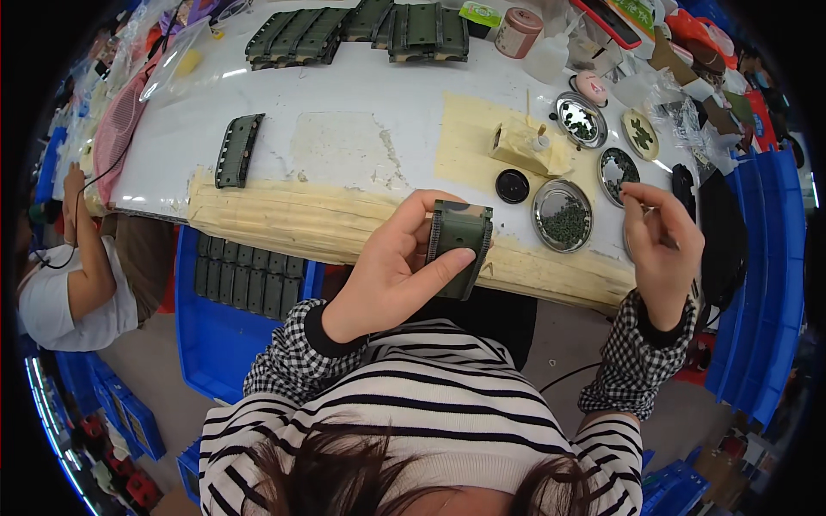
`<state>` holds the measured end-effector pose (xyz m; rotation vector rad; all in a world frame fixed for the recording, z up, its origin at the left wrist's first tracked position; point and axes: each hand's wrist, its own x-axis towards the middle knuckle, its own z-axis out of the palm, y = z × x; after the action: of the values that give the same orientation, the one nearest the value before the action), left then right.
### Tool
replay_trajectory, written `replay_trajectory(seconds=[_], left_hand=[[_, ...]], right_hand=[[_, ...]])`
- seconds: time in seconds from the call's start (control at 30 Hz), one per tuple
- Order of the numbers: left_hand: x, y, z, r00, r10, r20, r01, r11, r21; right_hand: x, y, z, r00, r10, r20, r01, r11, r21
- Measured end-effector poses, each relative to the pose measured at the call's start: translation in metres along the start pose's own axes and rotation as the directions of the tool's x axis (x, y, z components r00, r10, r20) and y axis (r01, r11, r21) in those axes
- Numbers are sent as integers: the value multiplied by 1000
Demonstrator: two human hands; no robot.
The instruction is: Assembling a toy tank by attaching small wheels and components to the chassis using a precision tool.
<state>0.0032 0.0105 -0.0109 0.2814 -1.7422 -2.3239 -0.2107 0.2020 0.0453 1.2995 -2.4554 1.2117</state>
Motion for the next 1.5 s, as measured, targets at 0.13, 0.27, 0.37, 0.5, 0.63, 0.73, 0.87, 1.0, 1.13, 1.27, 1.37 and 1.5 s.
replay_trajectory(seconds=[0.13,0.27,0.37,0.5,0.63,0.73,0.87,1.0,1.13,1.27,1.37,1.5], left_hand=[[3,7,9,1000,6,-13,-7,991,-137],[4,9,15,998,-55,-34,46,972,-231],[0,-1,8,997,-62,36,64,995,-80],[-1,-6,7,999,-52,17,51,998,34],[-2,-13,8,999,24,-23,-24,1000,6],[-3,-14,6,997,79,-22,-77,995,60],[-5,-3,11,993,114,-13,-113,993,14],[-9,3,17,993,116,-27,-114,992,51],[-9,3,15,993,117,-21,-114,986,120],[-9,0,17,988,149,-32,-138,965,222],[-10,-2,15,987,157,-20,-146,953,265],[-9,-3,18,983,179,-31,-163,946,279]], right_hand=[[-24,-44,25,998,29,54,-39,980,195],[-35,-48,54,988,88,129,-137,882,450],[-37,-50,69,989,35,145,-111,824,556],[-40,-61,77,988,-59,140,-21,856,516],[-38,-65,78,981,-187,54,160,930,330],[-35,-63,75,952,-302,45,282,926,251],[-29,-61,68,985,-160,60,143,964,224],[-24,-57,71,980,-183,81,163,964,210],[-24,-54,73,966,-241,91,221,957,190],[-25,-49,73,944,-315,100,300,943,142],[-27,-47,71,927,-349,134,338,936,99],[-32,-49,68,927,-337,163,324,941,100]])
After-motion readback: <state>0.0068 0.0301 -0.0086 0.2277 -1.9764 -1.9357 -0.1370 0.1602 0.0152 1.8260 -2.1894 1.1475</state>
